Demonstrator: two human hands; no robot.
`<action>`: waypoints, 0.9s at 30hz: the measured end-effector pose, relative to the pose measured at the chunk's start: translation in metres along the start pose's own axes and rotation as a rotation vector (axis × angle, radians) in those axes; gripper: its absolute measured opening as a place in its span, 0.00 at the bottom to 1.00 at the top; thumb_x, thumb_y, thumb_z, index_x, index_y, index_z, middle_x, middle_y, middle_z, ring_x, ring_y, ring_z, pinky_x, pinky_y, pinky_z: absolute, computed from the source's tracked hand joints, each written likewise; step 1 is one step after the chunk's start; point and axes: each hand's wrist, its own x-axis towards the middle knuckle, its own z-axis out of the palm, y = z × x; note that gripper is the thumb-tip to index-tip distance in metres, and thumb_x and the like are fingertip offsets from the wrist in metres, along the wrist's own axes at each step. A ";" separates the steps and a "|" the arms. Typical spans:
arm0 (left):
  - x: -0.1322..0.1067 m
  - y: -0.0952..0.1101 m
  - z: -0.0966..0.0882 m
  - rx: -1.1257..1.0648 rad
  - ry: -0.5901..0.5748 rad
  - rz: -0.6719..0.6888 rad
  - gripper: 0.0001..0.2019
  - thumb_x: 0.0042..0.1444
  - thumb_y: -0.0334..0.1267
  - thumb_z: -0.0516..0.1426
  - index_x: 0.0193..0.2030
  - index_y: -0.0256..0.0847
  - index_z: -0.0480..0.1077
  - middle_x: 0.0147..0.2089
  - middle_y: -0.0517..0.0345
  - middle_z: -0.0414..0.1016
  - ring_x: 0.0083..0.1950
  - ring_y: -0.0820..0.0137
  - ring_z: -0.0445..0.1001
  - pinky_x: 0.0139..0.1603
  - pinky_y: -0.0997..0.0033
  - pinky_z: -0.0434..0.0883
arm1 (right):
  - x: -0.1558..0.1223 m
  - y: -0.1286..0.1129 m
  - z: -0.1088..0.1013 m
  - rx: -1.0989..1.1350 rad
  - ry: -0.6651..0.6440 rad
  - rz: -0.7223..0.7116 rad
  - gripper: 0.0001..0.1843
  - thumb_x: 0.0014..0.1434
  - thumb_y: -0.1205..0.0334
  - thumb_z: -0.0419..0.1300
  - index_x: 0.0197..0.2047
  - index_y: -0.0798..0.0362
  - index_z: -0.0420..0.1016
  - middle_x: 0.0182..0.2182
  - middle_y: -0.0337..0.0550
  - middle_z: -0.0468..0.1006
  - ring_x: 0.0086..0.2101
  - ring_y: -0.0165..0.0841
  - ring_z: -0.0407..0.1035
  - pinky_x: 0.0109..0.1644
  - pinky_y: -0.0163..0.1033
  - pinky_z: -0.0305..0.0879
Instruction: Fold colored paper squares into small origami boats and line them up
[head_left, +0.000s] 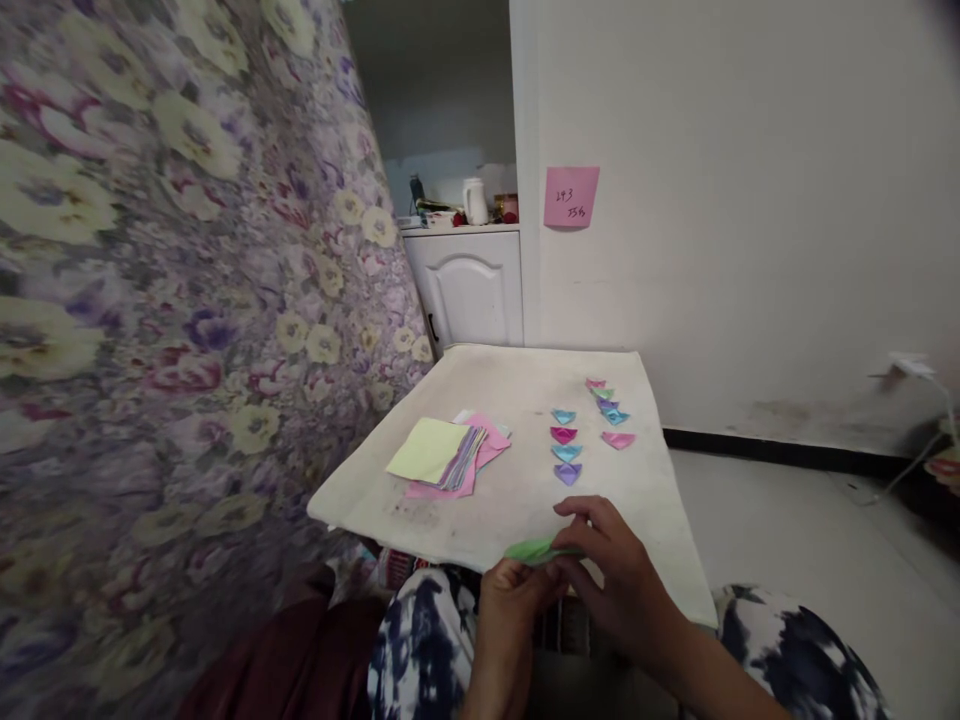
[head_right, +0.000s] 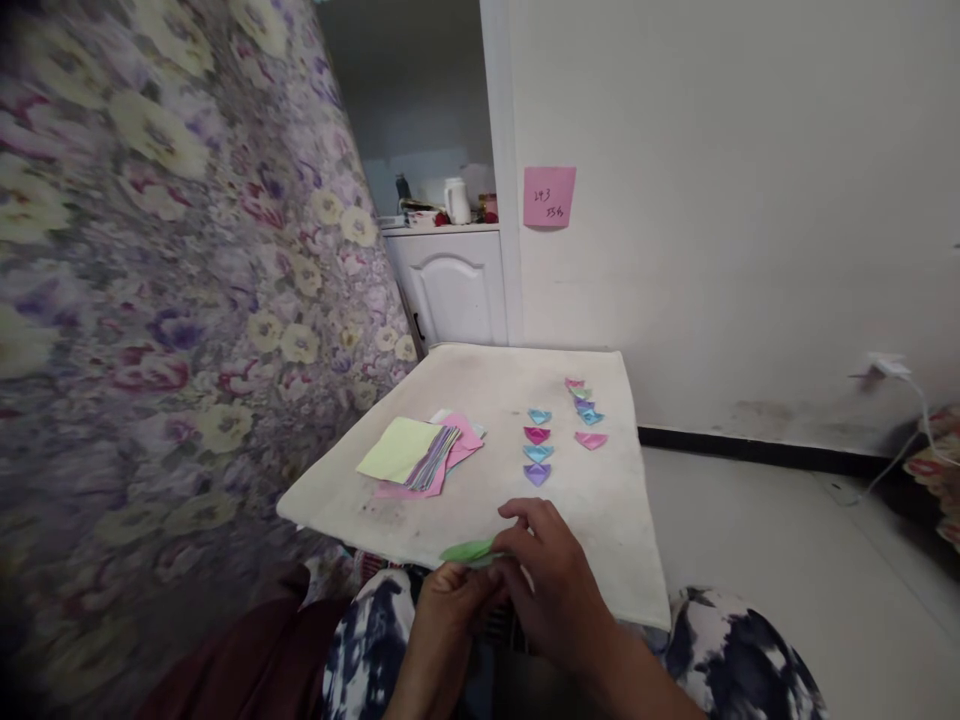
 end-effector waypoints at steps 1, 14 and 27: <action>0.001 -0.001 -0.001 0.005 0.015 -0.002 0.11 0.40 0.32 0.67 0.34 0.34 0.78 0.26 0.57 0.77 0.29 0.72 0.73 0.34 0.74 0.70 | 0.002 0.000 -0.001 0.016 -0.020 0.022 0.16 0.51 0.80 0.54 0.37 0.50 0.69 0.46 0.46 0.65 0.44 0.37 0.63 0.45 0.41 0.64; 0.003 -0.004 -0.004 0.093 0.035 0.017 0.12 0.42 0.35 0.66 0.35 0.34 0.78 0.30 0.54 0.80 0.33 0.68 0.75 0.37 0.73 0.70 | 0.016 0.000 -0.007 -0.002 -0.206 0.223 0.16 0.43 0.80 0.54 0.33 0.50 0.65 0.39 0.39 0.66 0.38 0.33 0.63 0.40 0.37 0.61; 0.010 -0.009 -0.010 0.136 0.063 0.035 0.11 0.37 0.36 0.68 0.31 0.36 0.79 0.28 0.56 0.81 0.30 0.70 0.75 0.34 0.73 0.71 | 0.018 0.006 -0.009 -0.088 -0.251 0.264 0.15 0.42 0.78 0.57 0.31 0.50 0.65 0.35 0.35 0.64 0.31 0.29 0.61 0.34 0.34 0.58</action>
